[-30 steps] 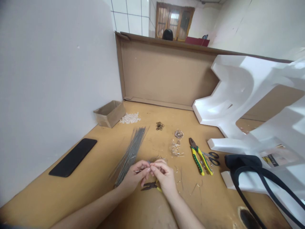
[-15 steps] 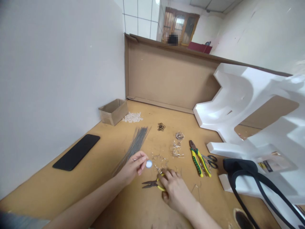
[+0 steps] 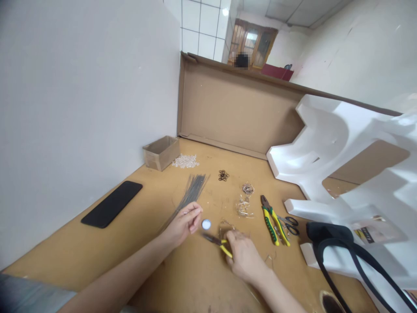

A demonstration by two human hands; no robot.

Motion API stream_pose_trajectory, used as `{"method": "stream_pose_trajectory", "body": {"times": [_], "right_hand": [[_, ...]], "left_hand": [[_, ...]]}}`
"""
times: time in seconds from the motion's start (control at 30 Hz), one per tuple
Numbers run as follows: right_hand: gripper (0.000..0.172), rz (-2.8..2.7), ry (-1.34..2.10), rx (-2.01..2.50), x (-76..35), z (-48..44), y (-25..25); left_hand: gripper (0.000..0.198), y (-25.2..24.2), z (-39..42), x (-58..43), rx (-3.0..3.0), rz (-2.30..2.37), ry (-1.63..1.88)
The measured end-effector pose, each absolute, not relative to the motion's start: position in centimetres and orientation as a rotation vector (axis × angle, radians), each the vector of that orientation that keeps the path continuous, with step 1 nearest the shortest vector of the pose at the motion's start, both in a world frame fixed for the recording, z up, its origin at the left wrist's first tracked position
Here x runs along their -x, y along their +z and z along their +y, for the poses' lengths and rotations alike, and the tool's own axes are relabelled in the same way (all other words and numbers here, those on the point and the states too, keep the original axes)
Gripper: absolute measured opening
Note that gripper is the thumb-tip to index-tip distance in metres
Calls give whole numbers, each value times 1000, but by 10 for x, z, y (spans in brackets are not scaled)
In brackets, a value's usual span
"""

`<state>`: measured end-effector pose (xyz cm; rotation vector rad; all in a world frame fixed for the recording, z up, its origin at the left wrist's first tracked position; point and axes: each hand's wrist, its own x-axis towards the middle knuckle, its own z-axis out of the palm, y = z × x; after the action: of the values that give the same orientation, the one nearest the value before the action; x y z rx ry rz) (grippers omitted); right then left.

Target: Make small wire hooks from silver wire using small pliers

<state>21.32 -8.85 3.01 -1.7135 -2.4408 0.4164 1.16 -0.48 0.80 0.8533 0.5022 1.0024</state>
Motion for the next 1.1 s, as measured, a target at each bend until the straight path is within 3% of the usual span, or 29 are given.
{"method": "stream_pose_trajectory", "body": {"times": [0.3, 0.57, 1.1], "right_hand": [[35, -1589, 981, 1527, -204, -58, 27], [31, -1922, 348, 1661, -199, -51, 11], [28, -2010, 250, 1698, -196, -57, 15]], "left_hand": [[20, 1, 5, -9, -923, 648, 1122], [21, 0, 5, -11, -1114, 839, 1147], [20, 0, 0, -13, -1192, 835, 1087]]}}
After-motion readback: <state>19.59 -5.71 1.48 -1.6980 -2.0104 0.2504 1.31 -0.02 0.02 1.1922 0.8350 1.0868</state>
